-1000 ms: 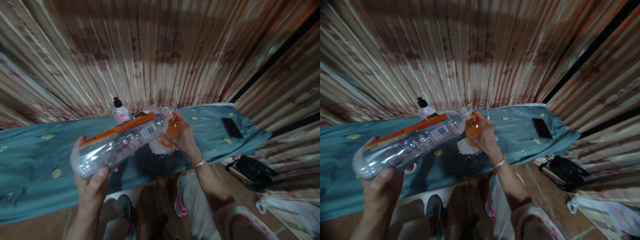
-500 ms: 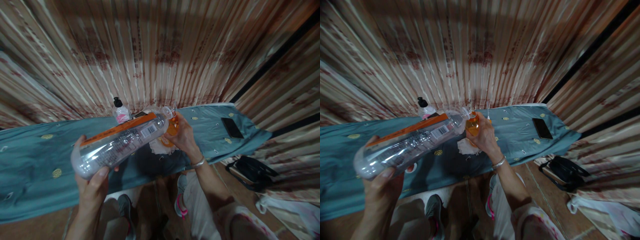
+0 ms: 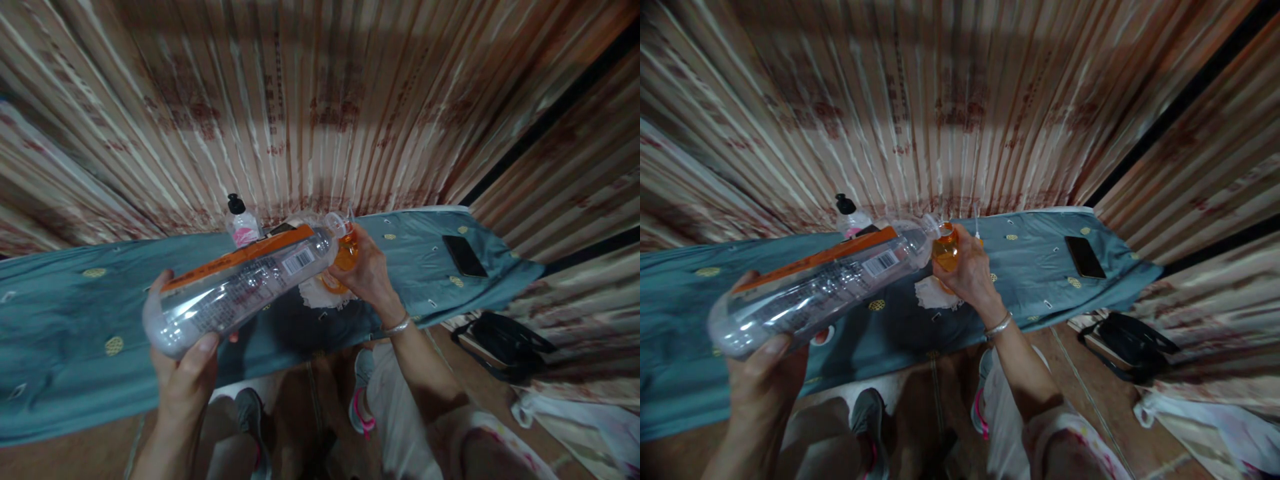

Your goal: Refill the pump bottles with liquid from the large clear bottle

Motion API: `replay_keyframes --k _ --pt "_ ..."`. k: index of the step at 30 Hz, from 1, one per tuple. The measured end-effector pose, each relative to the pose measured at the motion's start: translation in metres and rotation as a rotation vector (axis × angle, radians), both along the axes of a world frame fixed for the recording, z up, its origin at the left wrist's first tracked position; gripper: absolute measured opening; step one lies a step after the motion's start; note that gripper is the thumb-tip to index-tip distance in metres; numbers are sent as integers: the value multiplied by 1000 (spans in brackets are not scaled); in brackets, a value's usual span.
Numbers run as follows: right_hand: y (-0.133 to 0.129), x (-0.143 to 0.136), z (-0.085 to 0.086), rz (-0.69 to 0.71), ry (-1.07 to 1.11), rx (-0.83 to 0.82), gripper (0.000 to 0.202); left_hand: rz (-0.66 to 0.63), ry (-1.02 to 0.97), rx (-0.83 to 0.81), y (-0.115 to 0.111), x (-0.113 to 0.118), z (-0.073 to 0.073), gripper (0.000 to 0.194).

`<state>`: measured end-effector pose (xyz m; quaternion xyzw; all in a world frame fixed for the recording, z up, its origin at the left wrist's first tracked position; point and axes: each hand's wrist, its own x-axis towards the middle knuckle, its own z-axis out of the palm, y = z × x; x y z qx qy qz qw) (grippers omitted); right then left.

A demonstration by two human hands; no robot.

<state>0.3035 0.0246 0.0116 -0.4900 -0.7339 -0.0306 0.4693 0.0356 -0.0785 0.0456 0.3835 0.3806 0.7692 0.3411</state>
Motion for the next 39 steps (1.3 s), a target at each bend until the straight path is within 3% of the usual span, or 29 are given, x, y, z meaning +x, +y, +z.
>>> replay_keyframes --k 31,39 --pt "1 2 -1 38 28 -17 71 -40 24 39 1 -2 -1 84" --pt "2 1 -2 23 10 44 71 -39 19 43 0 -2 0 84"
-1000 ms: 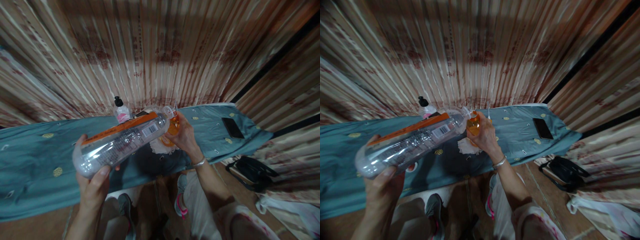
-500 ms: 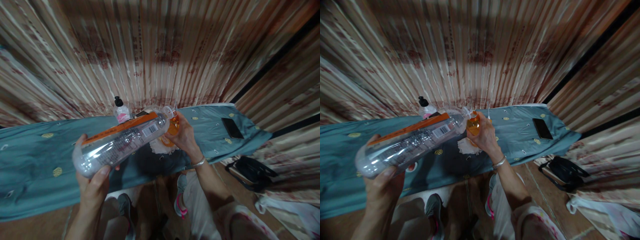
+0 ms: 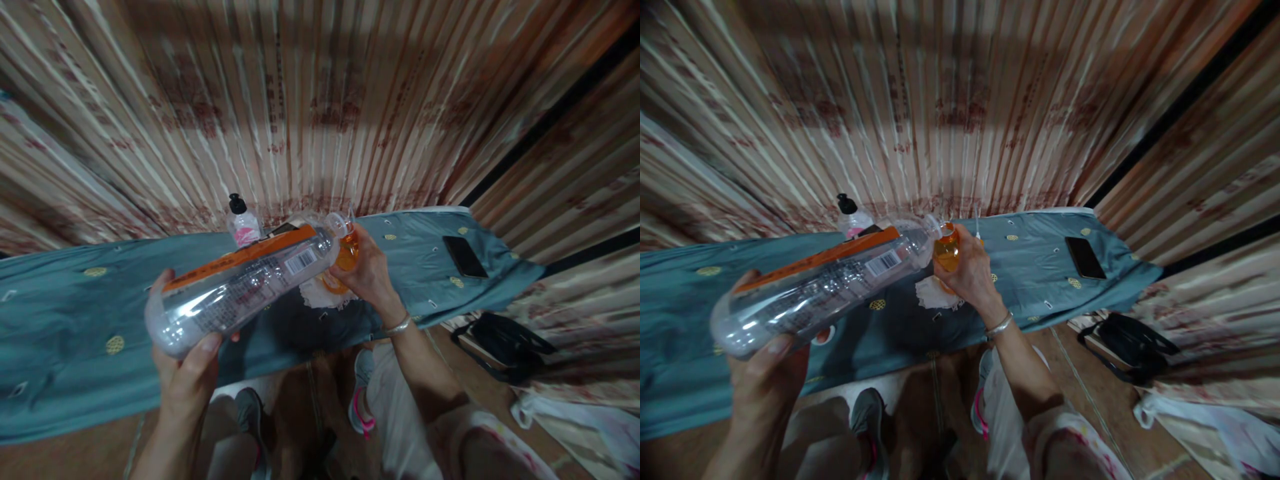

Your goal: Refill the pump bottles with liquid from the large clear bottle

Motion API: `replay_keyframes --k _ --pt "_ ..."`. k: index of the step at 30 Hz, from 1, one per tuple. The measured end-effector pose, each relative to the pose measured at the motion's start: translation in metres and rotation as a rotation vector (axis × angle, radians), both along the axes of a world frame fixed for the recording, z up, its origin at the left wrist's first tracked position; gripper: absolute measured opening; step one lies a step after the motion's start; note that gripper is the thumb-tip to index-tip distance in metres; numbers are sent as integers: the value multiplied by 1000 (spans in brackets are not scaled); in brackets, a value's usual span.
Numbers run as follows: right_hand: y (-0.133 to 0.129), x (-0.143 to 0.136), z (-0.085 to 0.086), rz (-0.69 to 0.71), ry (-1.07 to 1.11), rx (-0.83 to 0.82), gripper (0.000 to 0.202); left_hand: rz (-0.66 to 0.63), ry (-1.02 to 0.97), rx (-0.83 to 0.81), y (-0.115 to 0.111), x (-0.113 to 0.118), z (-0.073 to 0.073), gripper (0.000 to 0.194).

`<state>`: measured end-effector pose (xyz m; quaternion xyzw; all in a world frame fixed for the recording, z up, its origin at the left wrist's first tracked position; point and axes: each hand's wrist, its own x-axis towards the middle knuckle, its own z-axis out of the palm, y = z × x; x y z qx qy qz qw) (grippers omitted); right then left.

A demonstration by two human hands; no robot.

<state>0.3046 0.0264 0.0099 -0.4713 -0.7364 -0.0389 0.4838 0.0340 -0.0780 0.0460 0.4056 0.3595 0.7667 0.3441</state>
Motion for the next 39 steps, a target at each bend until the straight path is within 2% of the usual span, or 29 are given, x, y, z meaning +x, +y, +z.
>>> replay_keyframes --k 39 --pt "-1 2 2 25 19 -68 70 18 64 -2 -3 0 -1 85"
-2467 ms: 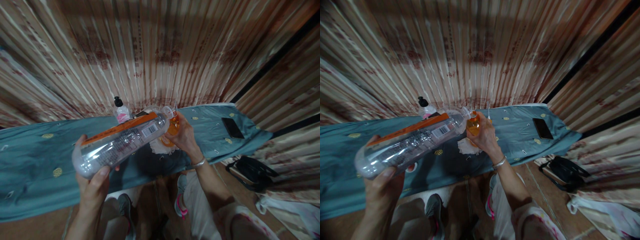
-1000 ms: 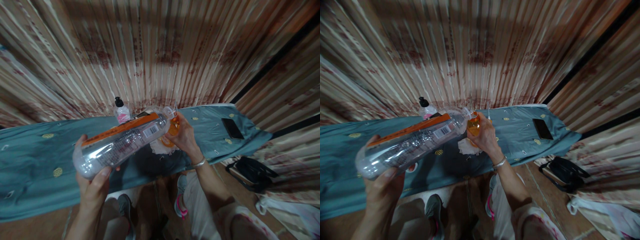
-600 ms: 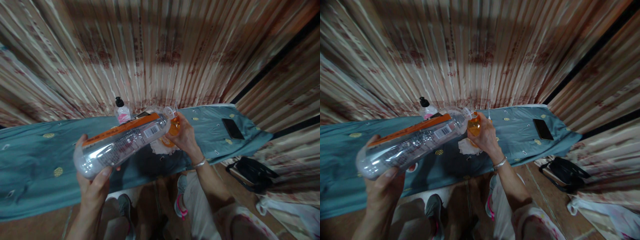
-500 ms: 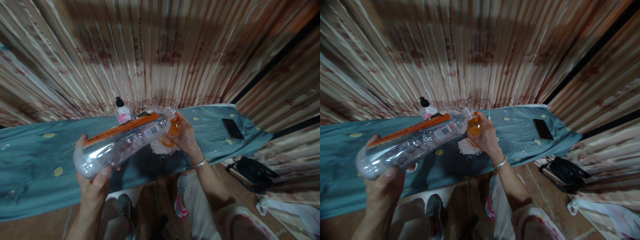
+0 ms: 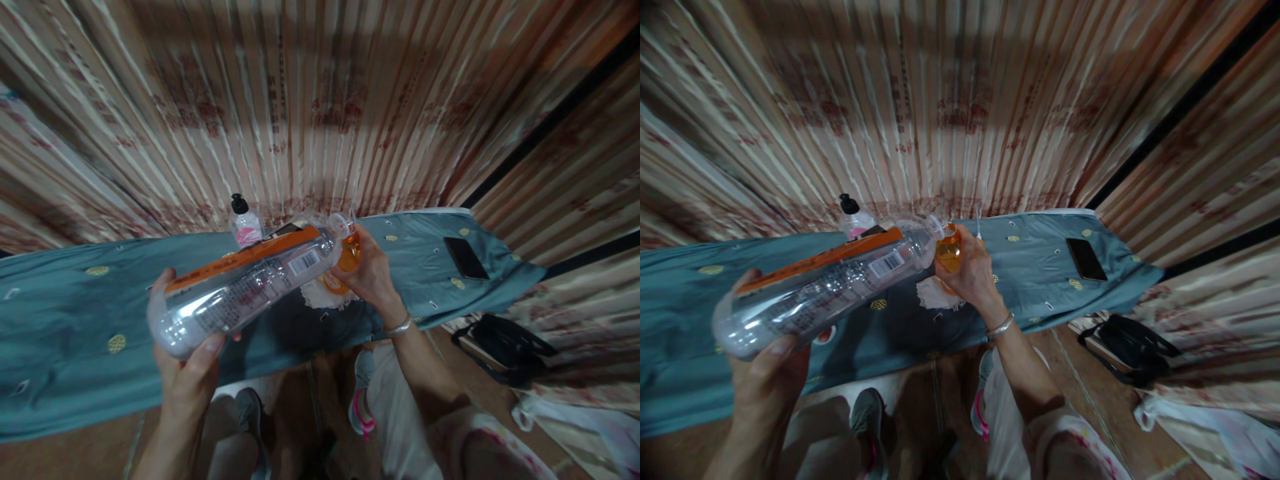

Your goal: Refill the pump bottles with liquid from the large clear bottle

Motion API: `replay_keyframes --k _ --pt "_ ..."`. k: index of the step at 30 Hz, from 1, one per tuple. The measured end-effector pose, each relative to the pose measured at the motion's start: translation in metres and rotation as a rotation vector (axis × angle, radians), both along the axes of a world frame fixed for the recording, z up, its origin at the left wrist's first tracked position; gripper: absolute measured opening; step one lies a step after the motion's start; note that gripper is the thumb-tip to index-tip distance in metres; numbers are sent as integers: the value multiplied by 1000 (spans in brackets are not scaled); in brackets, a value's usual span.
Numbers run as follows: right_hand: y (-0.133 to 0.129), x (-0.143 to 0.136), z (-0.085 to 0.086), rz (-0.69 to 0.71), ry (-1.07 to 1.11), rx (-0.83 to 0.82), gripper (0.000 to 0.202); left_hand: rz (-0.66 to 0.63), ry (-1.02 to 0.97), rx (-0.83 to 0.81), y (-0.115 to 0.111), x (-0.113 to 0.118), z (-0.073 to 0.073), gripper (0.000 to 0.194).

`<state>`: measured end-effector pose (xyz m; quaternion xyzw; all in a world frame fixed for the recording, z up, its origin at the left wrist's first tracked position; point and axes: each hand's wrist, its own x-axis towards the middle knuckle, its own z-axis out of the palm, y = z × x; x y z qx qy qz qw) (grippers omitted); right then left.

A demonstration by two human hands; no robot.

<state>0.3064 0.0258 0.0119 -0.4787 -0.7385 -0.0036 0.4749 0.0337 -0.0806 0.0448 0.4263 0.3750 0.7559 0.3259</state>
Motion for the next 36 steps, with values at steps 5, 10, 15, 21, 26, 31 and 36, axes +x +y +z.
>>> replay_keyframes --k 5,10,15,21,26,31,36 --pt "0 -1 -1 -14 -9 9 70 -3 13 11 1 0 1 84" --pt "0 -1 -1 -36 -16 23 69 5 8 -12 0 -2 -1 86" --pt "0 -1 -1 -27 -12 36 70 14 4 -3 0 -1 -1 86" --pt "2 -1 -4 -33 -23 56 71 10 -4 -8 1 0 0 86" --pt "2 -1 -4 -45 -23 71 71 11 18 5 1 0 1 84" --pt "1 -2 -2 -52 -15 40 69 11 14 4 0 0 0 85" --pt "0 -2 -1 -43 -8 22 70 7 -2 -11 1 1 0 85"
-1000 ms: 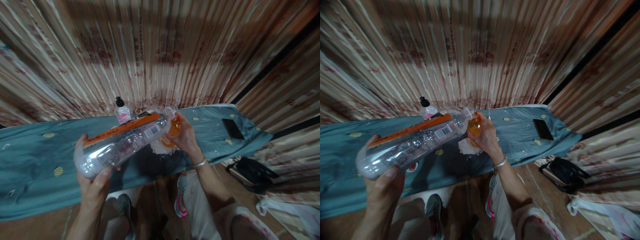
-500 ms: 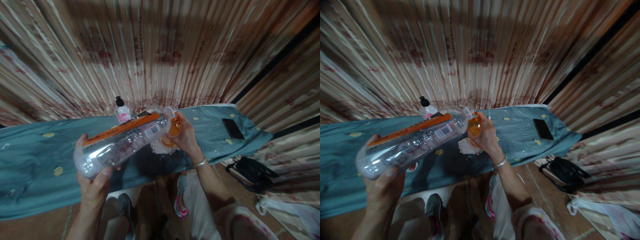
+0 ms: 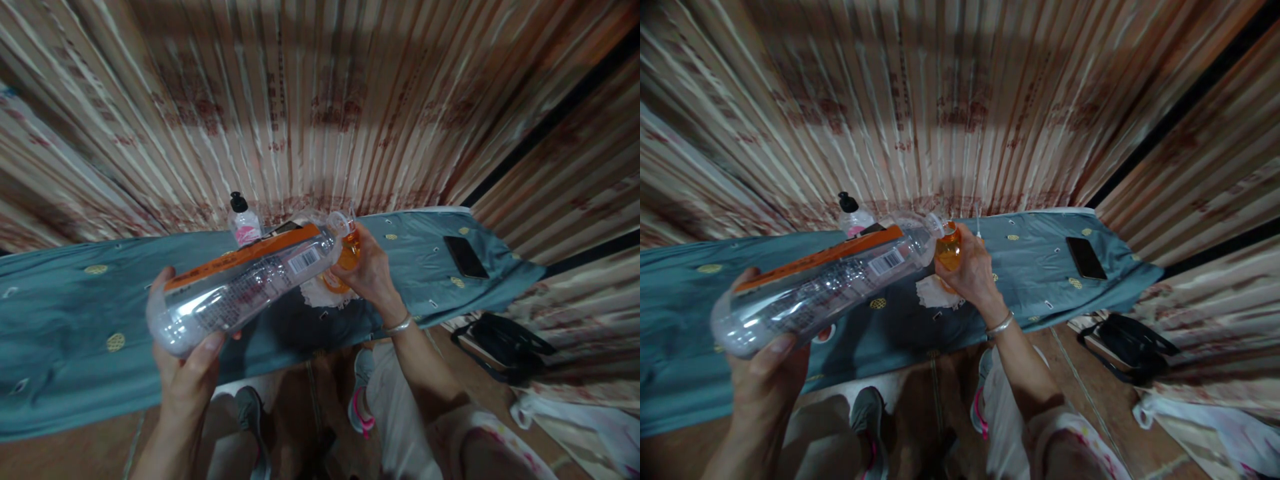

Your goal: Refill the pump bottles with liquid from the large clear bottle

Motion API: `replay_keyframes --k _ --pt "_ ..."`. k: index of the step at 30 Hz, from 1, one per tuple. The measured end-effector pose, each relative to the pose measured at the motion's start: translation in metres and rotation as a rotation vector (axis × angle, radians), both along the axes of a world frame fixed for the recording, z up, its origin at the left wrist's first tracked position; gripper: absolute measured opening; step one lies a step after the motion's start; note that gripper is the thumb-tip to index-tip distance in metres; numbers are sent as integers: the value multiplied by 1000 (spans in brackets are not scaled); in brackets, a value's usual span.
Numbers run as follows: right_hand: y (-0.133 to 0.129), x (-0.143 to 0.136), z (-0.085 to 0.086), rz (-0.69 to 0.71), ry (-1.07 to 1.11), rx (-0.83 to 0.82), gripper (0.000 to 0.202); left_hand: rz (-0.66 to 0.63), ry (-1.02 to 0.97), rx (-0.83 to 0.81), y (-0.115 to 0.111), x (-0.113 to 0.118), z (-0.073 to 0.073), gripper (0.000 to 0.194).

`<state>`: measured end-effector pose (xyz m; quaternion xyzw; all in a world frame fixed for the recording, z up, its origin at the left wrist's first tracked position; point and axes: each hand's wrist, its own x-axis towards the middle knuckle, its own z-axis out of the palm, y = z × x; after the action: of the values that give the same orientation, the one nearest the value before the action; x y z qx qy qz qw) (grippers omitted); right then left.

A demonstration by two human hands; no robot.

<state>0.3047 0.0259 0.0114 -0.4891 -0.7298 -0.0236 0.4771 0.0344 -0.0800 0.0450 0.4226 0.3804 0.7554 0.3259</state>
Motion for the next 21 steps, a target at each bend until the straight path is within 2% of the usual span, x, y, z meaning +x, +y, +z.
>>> replay_keyframes --k 10,21 --pt "0 2 0 26 22 -49 74 -6 9 5 0 0 0 87" --pt "-1 -1 1 -19 1 -3 68 11 12 0 0 0 -1 87"
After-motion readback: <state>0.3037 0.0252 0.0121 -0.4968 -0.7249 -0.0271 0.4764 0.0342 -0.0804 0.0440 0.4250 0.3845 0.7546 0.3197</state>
